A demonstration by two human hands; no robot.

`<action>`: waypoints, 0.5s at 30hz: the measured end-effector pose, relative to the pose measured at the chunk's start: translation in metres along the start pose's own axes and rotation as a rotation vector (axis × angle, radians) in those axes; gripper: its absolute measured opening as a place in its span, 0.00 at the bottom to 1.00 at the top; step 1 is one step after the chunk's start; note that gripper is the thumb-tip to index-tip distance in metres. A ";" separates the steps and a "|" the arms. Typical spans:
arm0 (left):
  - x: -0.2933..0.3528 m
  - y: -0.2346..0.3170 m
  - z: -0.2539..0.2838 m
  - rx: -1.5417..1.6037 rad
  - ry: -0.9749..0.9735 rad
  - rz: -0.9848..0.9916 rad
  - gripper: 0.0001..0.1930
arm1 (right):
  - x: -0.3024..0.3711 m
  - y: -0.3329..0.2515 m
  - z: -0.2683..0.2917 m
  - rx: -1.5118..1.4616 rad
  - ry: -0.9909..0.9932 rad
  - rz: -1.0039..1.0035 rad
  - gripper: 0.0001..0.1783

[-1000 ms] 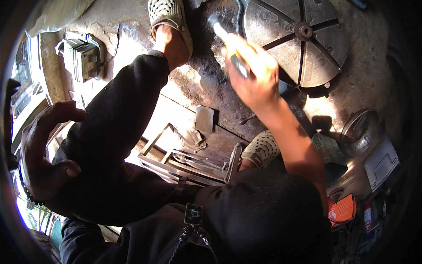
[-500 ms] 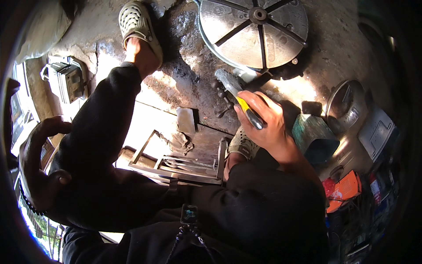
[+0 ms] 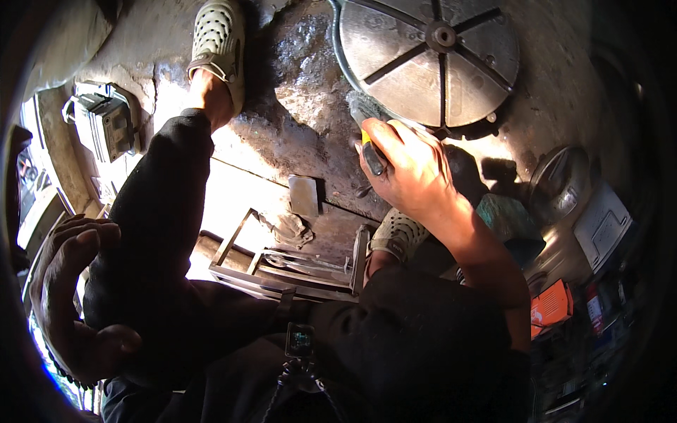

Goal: The person sits on the floor and cleans a circular metal part using a brush and a liquid from a container. They repeatedly dip the brush into the liquid and scrub the surface of the metal part, then wipe it with a cloth.

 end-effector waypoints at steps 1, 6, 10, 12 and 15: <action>0.001 0.000 0.002 0.013 0.012 -0.028 0.48 | -0.004 -0.003 -0.002 -0.005 0.020 0.021 0.14; 0.008 -0.012 0.005 -0.019 0.005 -0.012 0.48 | -0.020 -0.008 -0.013 0.060 0.026 0.003 0.14; 0.009 -0.017 0.006 -0.003 0.018 -0.009 0.47 | -0.032 -0.005 -0.021 0.048 0.009 -0.031 0.13; 0.011 -0.019 0.007 0.014 -0.010 -0.045 0.47 | -0.039 -0.003 -0.025 -0.009 0.015 -0.046 0.12; 0.016 -0.025 0.006 0.059 0.009 -0.052 0.47 | -0.055 0.000 -0.033 -0.002 -0.024 -0.094 0.08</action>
Point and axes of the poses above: each hand's wrist, its own x-axis away from the middle knuckle, its own z-axis out of the back of the hand, y = z × x, the point moved 9 cm from there along -x, towards the middle knuckle, and after that the axes turned 13 degrees about -z, right-handed, at the moved point
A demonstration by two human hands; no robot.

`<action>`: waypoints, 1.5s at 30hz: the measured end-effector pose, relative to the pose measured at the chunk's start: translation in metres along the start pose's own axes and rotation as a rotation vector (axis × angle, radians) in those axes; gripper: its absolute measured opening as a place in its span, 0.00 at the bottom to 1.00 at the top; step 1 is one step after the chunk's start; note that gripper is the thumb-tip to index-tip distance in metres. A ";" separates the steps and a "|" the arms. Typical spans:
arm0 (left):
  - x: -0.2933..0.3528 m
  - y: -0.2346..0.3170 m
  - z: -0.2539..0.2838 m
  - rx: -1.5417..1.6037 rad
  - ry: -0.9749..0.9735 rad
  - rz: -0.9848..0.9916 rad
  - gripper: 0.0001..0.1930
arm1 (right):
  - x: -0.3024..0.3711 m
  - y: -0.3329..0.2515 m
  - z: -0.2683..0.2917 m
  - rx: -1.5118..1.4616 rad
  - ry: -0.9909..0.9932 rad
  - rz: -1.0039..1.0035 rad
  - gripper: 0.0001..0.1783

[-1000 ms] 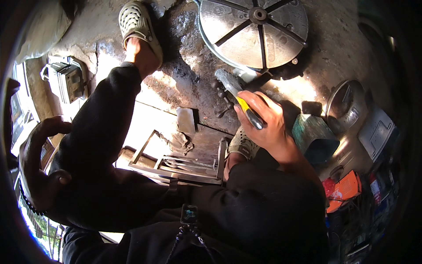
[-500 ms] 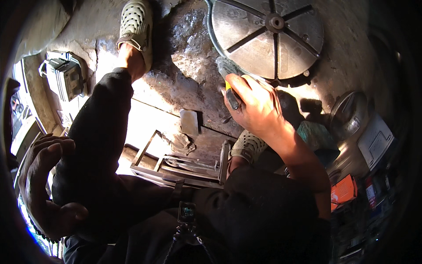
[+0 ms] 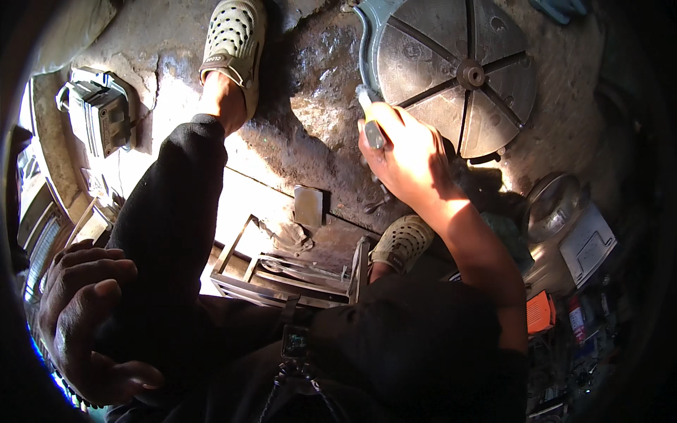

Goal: The person sits on the floor and cleans a circular metal part using a brush and a liquid from a container. They repeatedly dip the brush into the liquid and scrub the surface of the metal part, then wipe it with a cloth.

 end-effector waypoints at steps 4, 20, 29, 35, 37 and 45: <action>0.003 -0.004 -0.003 0.060 0.062 0.011 0.47 | -0.027 0.011 -0.009 -0.092 -0.006 -0.202 0.05; -0.001 -0.012 0.008 0.230 0.167 -0.084 0.28 | -0.105 -0.011 0.000 0.093 0.029 -0.127 0.23; 0.009 -0.018 0.008 0.270 0.208 -0.109 0.28 | -0.151 0.010 0.001 0.308 0.182 -0.209 0.25; 0.010 -0.021 0.009 0.314 0.234 -0.096 0.27 | -0.146 -0.018 0.034 0.014 0.470 -0.030 0.21; 0.009 -0.022 0.010 0.303 0.237 -0.087 0.27 | -0.141 0.008 0.046 -0.090 0.381 -0.327 0.17; 0.004 -0.018 0.013 0.264 0.184 -0.083 0.28 | -0.132 -0.007 0.041 0.108 0.267 -0.223 0.17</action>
Point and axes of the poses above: each hand's wrist, its own x-axis away from the middle knuckle, its own z-axis out of the back of the hand, y = z × x, the point moved 9 cm from there along -x, towards the middle knuckle, and after that the axes turned 13 degrees about -z, right-handed, at the moved point
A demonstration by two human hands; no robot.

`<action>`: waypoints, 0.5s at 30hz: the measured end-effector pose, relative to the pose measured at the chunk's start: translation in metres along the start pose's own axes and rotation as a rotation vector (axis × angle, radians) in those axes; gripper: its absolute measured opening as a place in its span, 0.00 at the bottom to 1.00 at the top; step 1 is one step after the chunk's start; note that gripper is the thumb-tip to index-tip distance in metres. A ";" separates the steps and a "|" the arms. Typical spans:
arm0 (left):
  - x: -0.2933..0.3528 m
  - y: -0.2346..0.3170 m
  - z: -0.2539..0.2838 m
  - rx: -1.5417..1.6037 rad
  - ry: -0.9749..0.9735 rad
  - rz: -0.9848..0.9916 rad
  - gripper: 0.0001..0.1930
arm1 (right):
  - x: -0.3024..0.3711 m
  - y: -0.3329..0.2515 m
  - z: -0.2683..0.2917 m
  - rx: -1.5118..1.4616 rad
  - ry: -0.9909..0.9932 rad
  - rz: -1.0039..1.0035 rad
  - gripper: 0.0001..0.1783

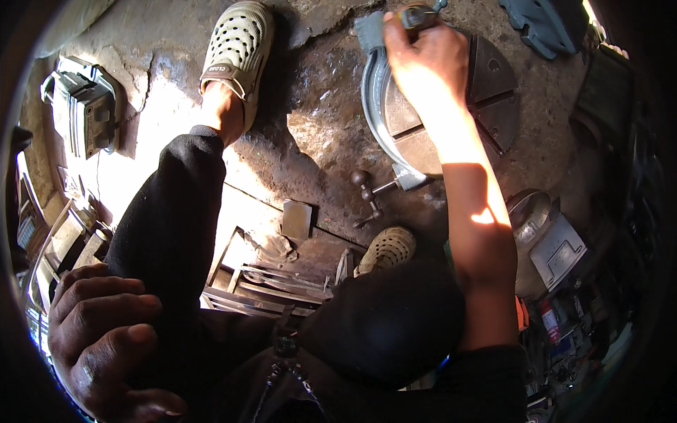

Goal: The person sits on the floor and cleans a circular metal part using a brush and a liquid from a container. They repeatedly dip the brush into the liquid and scrub the surface of the metal part, then wipe it with a cloth.

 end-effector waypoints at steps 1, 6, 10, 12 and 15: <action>0.000 0.000 0.000 0.000 -0.001 0.004 0.28 | 0.001 -0.006 -0.009 0.030 -0.041 0.066 0.16; -0.001 -0.004 0.000 0.027 0.025 0.028 0.28 | -0.008 -0.008 -0.024 0.120 -0.017 0.129 0.15; -0.003 -0.005 0.001 0.027 0.025 0.024 0.28 | -0.021 -0.010 -0.025 0.080 -0.058 0.130 0.18; -0.004 -0.005 0.002 0.021 0.028 0.026 0.28 | -0.026 0.001 -0.012 0.149 -0.015 0.021 0.18; -0.004 -0.007 0.001 0.025 0.025 0.032 0.28 | -0.022 0.003 0.006 0.060 0.056 0.029 0.17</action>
Point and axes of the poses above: each hand's wrist, its own x-axis away from the middle knuckle, its own z-axis out of the back of the hand, y = z × x, the point moved 9 cm from there along -x, towards the middle knuckle, and after that the axes turned 13 degrees about -z, right-handed, at the moved point
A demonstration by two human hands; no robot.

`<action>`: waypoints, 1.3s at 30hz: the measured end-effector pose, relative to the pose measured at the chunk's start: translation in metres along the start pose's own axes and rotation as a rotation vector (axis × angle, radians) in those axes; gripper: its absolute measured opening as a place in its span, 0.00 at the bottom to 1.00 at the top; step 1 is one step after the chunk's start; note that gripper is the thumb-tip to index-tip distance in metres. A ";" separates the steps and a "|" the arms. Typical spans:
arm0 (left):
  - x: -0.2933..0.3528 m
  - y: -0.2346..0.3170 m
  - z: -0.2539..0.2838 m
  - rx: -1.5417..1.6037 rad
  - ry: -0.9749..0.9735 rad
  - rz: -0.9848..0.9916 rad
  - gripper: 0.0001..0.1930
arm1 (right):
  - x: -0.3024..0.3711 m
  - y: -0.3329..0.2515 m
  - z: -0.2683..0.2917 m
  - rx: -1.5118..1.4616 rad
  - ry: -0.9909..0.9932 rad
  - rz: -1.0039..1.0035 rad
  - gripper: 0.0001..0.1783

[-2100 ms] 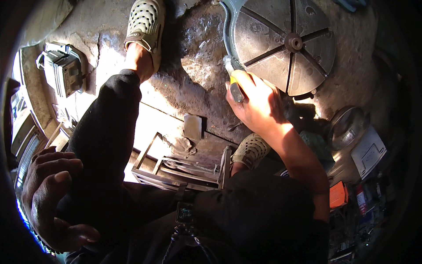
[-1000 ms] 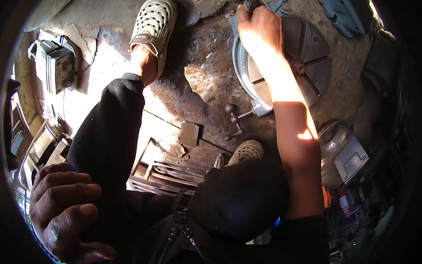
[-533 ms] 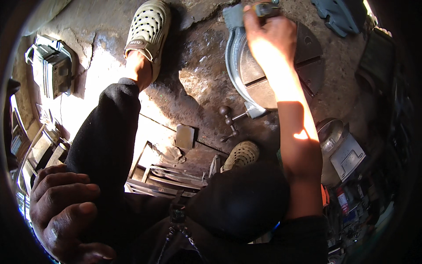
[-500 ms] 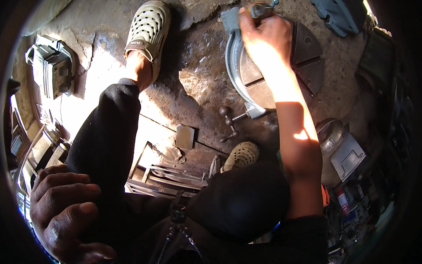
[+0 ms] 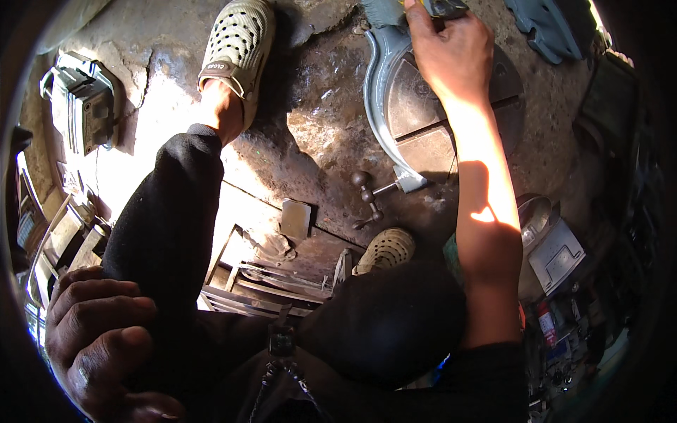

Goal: The person sits on the floor and cleans a circular metal part using a brush and a liquid from a container. They repeatedly dip the brush into the liquid and scrub the surface of the metal part, then wipe it with a cloth.

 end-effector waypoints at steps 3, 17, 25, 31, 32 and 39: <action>-0.001 0.000 -0.001 -0.007 -0.021 -0.008 0.28 | 0.008 -0.010 0.007 -0.081 0.036 0.146 0.18; -0.009 0.002 0.001 0.009 -0.031 -0.009 0.28 | 0.013 -0.009 0.013 -0.116 0.046 0.202 0.13; -0.011 0.004 0.001 0.005 -0.036 -0.041 0.28 | 0.032 -0.028 -0.032 -0.021 -0.120 0.429 0.14; -0.010 -0.001 0.001 0.031 -0.018 -0.005 0.28 | 0.020 -0.009 -0.018 -0.147 -0.038 0.164 0.13; -0.011 -0.001 0.001 0.028 -0.021 -0.005 0.28 | 0.022 -0.014 -0.006 -0.161 0.063 0.233 0.13; -0.015 0.003 0.003 -0.012 -0.029 -0.033 0.28 | 0.016 0.002 -0.030 -0.098 -0.172 0.093 0.10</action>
Point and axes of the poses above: each hand's wrist, its own x-axis away from the middle knuckle, its own z-axis out of the back of the hand, y = z × x, the point moved 9 cm from there along -x, towards the middle knuckle, and after that the axes turned 13 degrees about -z, right-handed, at the moved point
